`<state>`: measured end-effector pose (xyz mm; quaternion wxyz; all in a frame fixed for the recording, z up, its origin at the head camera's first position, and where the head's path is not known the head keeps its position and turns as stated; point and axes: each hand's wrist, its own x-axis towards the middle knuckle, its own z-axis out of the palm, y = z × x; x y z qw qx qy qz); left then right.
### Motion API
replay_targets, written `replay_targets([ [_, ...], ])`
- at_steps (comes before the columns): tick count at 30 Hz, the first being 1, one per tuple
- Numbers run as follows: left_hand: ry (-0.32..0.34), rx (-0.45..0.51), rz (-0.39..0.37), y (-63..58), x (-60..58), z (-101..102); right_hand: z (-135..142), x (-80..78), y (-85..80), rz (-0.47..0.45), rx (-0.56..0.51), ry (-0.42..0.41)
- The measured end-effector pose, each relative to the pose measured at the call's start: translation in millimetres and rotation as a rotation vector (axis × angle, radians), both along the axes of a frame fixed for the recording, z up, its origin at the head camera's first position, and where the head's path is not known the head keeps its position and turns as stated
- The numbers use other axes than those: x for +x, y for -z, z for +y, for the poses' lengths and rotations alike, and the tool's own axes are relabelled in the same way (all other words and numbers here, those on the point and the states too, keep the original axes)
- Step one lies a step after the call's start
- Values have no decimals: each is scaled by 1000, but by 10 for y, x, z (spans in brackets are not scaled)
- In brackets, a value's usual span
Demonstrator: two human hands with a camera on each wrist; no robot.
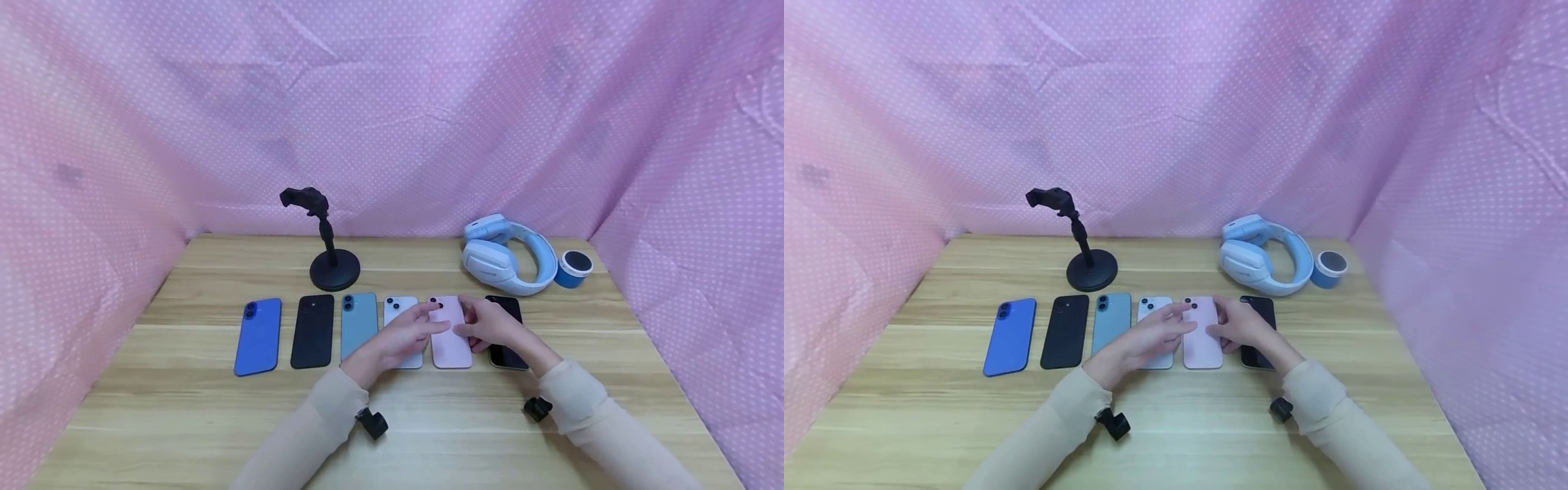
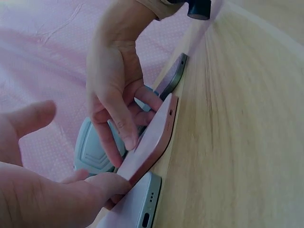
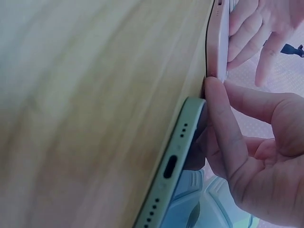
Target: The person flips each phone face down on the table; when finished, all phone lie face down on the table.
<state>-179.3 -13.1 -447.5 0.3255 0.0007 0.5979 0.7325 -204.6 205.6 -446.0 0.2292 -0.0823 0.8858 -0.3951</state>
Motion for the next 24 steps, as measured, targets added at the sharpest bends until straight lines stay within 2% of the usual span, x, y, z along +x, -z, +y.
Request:
replay_targets([
  [5,-72,120,-59,-16,-32,-24,19,4,-3,-2,-15,6],
  [8,-89,180,-82,-29,-59,-56,31,0,-8,-12,-28,1],
  [20,-27,233,-46,-85,-135,-116,54,11,-12,-59,-84,7],
  [24,-28,240,-46,-77,-160,-129,77,16,-9,-76,-120,19],
])
